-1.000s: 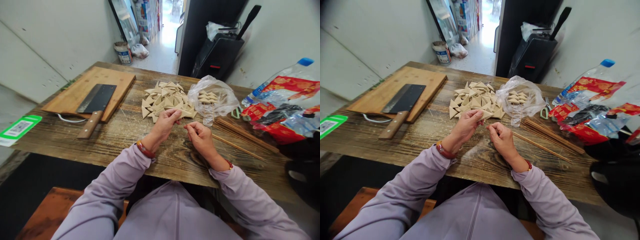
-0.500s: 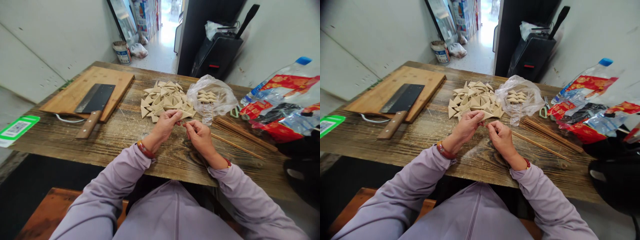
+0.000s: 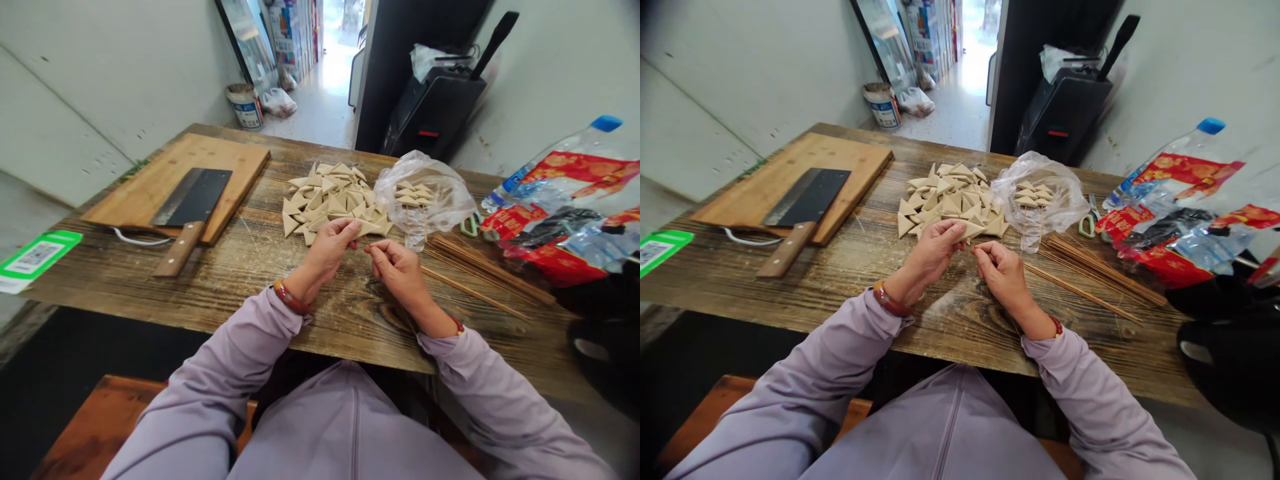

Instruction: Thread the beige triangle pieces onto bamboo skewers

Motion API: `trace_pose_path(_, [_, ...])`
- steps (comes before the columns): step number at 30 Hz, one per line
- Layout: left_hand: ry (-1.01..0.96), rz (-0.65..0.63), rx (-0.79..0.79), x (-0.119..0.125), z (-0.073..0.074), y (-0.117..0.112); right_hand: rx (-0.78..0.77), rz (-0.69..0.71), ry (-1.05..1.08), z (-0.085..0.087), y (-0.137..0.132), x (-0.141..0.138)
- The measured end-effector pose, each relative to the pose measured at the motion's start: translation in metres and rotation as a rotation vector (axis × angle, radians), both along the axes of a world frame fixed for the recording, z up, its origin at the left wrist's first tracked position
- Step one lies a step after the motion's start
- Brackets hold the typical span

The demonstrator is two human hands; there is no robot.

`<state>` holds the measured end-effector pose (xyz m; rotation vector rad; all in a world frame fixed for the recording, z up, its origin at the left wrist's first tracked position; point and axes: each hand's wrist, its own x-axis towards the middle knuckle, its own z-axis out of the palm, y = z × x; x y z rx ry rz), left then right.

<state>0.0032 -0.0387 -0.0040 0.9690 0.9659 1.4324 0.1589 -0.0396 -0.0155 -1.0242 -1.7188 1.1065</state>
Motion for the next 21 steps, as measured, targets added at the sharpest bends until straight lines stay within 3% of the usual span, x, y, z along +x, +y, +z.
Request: trace_pose_path(21, [0.030,-0.082,0.006,0.008,0.000,-0.004,-0.003,-0.045,-0.007,-0.001,-0.001,0.002])
